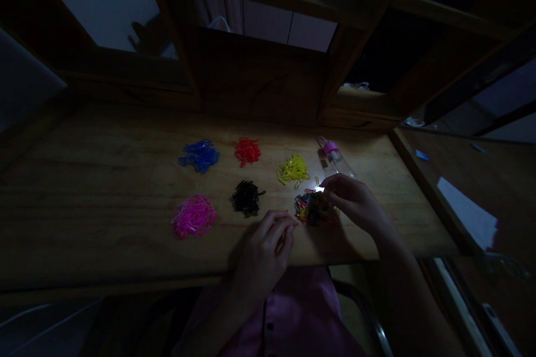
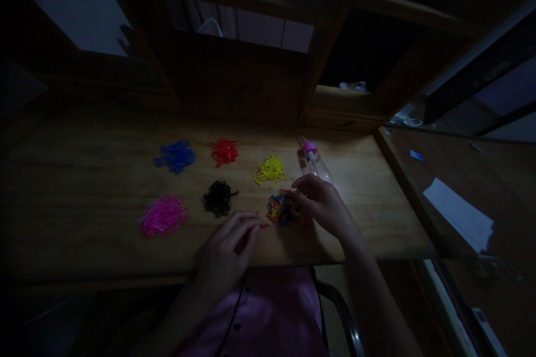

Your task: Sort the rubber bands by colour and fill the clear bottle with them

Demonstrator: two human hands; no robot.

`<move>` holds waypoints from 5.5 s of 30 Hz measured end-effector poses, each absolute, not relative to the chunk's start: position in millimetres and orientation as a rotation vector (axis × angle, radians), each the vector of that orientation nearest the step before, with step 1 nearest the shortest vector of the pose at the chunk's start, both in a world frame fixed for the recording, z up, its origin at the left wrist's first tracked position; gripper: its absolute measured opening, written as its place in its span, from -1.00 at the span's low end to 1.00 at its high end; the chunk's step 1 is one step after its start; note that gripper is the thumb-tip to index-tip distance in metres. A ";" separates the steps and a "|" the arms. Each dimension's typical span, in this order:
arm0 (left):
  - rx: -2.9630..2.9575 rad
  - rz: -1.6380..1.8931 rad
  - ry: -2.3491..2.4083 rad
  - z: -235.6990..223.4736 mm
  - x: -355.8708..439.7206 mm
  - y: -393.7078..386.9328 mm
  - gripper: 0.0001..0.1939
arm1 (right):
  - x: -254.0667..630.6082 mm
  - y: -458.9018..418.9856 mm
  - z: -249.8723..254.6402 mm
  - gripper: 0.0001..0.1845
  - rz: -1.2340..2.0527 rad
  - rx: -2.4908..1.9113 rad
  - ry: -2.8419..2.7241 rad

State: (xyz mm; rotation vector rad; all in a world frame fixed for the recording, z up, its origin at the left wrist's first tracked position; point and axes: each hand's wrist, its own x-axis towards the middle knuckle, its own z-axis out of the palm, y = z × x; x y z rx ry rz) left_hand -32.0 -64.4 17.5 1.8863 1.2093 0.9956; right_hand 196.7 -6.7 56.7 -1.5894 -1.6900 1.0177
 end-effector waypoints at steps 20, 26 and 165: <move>1.879 1.012 1.188 16.1 -31.5 -65.1 -0.78 | 190.6 -13.6 53.6 -0.79 0.760 -1.697 -2.091; 1.893 0.999 1.204 15.5 -31.9 -65.3 -0.79 | 186.5 -9.0 52.7 -0.81 0.781 -1.795 -2.054; 1.916 1.025 1.206 15.1 -29.9 -65.0 -0.81 | 172.2 16.3 38.6 -0.85 0.602 -1.608 -1.775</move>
